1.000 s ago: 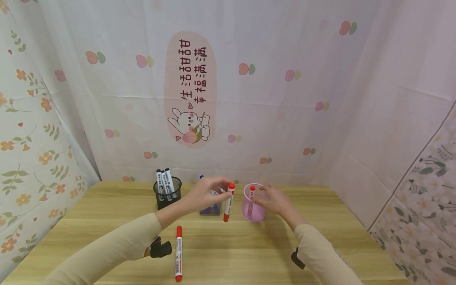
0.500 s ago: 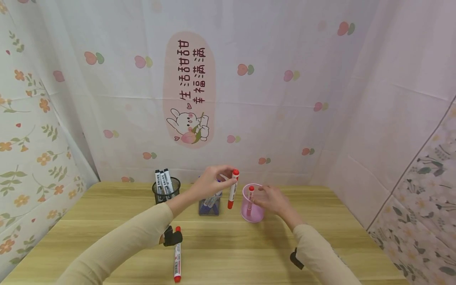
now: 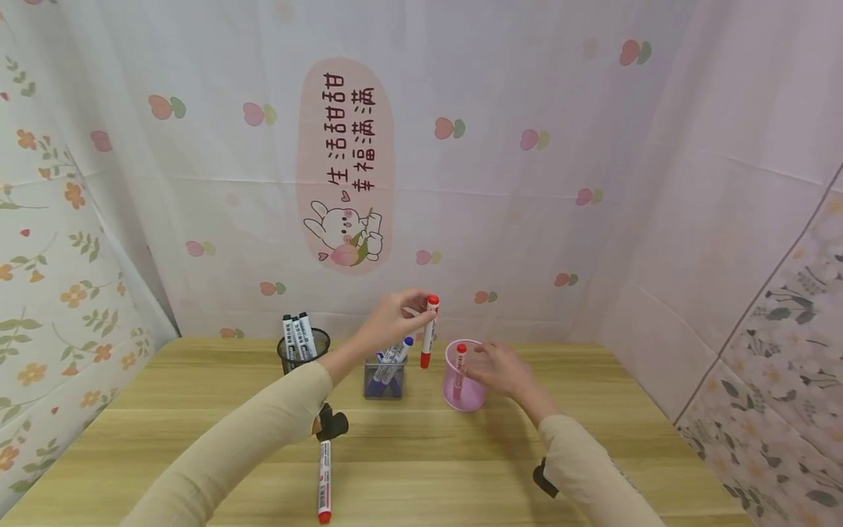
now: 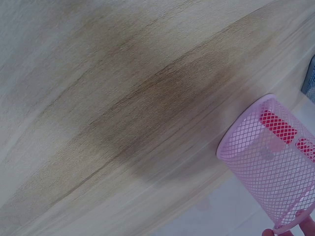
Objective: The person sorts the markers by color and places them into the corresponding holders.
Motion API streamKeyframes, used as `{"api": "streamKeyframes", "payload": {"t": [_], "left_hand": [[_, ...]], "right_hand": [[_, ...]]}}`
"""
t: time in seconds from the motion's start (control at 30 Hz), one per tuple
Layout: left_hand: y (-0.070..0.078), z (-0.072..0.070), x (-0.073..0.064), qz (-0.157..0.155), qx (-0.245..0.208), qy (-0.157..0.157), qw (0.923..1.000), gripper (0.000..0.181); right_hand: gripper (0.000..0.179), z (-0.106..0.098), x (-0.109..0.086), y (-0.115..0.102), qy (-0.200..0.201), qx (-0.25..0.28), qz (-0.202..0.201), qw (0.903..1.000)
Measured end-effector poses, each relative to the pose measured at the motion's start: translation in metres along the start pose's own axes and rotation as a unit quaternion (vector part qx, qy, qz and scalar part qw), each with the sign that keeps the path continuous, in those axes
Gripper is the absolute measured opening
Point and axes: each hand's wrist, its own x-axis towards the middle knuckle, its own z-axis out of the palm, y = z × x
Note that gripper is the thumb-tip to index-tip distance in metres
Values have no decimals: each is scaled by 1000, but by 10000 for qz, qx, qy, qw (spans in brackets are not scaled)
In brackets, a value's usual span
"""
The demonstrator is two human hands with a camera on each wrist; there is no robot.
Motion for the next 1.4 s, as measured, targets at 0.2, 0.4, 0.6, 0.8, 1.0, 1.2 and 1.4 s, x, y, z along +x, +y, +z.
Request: {"api": "streamKeyframes", "payload": {"t": [0.2, 0.4, 0.6, 0.8, 1.0, 1.2, 1.4], "left_hand": [[-2, -1, 10, -40, 36, 188, 9998, 28], [-1, 0, 17, -79, 95, 211, 9997, 28], [-3, 4, 23, -130, 225, 198, 9995, 31], [-2, 9, 32, -85, 258, 176, 9995, 31], [0, 18, 39, -137, 93, 146, 9998, 27], [1, 29, 41, -239, -68, 29, 9997, 21], [2, 40, 42, -88, 0, -5, 10000, 23]], "right_hand": [[56, -2, 0, -2, -55, -32, -15, 10000], [53, -3, 0, -3, -51, -32, -16, 10000], [54, -2, 0, -2, -50, -68, -4, 10000], [55, -2, 0, -2, -55, -90, 59, 9999], [54, -2, 0, -2, -26, -47, 60, 10000], [54, -2, -2, -1, 12, -1, 20, 10000], [54, -2, -2, -2, 20, 59, 70, 10000]]}}
